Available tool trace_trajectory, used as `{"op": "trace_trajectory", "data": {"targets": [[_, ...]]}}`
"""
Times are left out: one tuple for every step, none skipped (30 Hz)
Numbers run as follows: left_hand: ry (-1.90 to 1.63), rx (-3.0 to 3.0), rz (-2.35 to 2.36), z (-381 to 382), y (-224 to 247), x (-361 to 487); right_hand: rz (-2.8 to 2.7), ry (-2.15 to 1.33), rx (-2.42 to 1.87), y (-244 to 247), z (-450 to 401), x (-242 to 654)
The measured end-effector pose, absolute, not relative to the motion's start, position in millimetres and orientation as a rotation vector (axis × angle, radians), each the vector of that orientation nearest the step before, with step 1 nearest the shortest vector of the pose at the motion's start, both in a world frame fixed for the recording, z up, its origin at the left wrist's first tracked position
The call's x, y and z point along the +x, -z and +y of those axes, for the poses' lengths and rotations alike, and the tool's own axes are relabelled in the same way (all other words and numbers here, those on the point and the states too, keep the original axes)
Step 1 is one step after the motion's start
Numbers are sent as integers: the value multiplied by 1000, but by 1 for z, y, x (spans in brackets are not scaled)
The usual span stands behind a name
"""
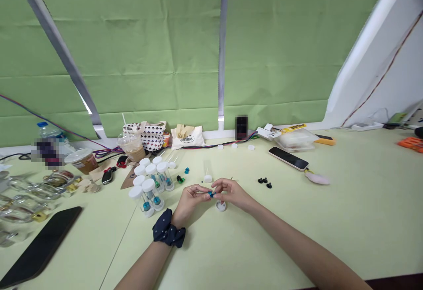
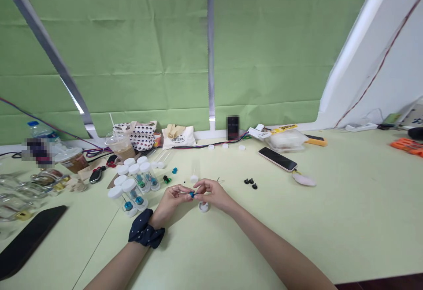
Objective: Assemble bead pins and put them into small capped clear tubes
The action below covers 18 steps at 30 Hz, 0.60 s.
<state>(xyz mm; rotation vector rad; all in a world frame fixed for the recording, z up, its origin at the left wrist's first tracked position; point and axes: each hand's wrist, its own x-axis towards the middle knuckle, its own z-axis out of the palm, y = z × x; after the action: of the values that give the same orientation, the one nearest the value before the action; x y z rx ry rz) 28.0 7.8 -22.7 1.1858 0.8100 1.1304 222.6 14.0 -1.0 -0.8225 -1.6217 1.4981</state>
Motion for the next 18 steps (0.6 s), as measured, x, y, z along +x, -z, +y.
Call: {"op": "trace_trajectory", "data": {"targets": [[-1129,1190,814,8,23,28,-1622,-1497,-828,1,14,223],[-1126,1196,815,8,22,28,-1616,-1493,-833,1,14,223],[-1120,1203,815,7,22,28,-1606,-1488,-838,1,15,222],[-1114,1207,812,7,22,28,-1595,-1485,-839,1,15,222],[-1111,1208,810,7,21,29,-1588,-1484,-838,2,15,222],[-1110,1206,807,7,20,29,-1587,-1484,-835,2,15,222],[-1112,1201,806,6,20,29,-1591,-1485,-830,1,14,222],[-1116,1196,806,6,19,29,-1602,-1487,-827,1,14,222],[-1121,1192,805,6,19,29,-1615,-1490,-826,1,14,223],[-1123,1190,804,6,19,29,-1624,-1491,-828,1,14,223],[-1121,1191,801,5,19,29,-1624,-1488,-832,2,14,223],[-1117,1193,798,5,18,30,-1618,-1483,-836,2,14,223],[-1113,1195,794,5,18,30,-1608,-1479,-839,2,15,223],[-1111,1195,791,5,19,30,-1598,-1477,-839,3,15,223],[-1113,1194,789,5,19,30,-1594,-1480,-837,3,15,223],[-1116,1192,789,5,19,30,-1596,-1485,-832,4,15,223],[-1122,1190,791,5,20,30,-1603,-1493,-828,4,15,223],[-1126,1188,793,6,20,30,-1613,-1500,-825,4,15,223]]}}
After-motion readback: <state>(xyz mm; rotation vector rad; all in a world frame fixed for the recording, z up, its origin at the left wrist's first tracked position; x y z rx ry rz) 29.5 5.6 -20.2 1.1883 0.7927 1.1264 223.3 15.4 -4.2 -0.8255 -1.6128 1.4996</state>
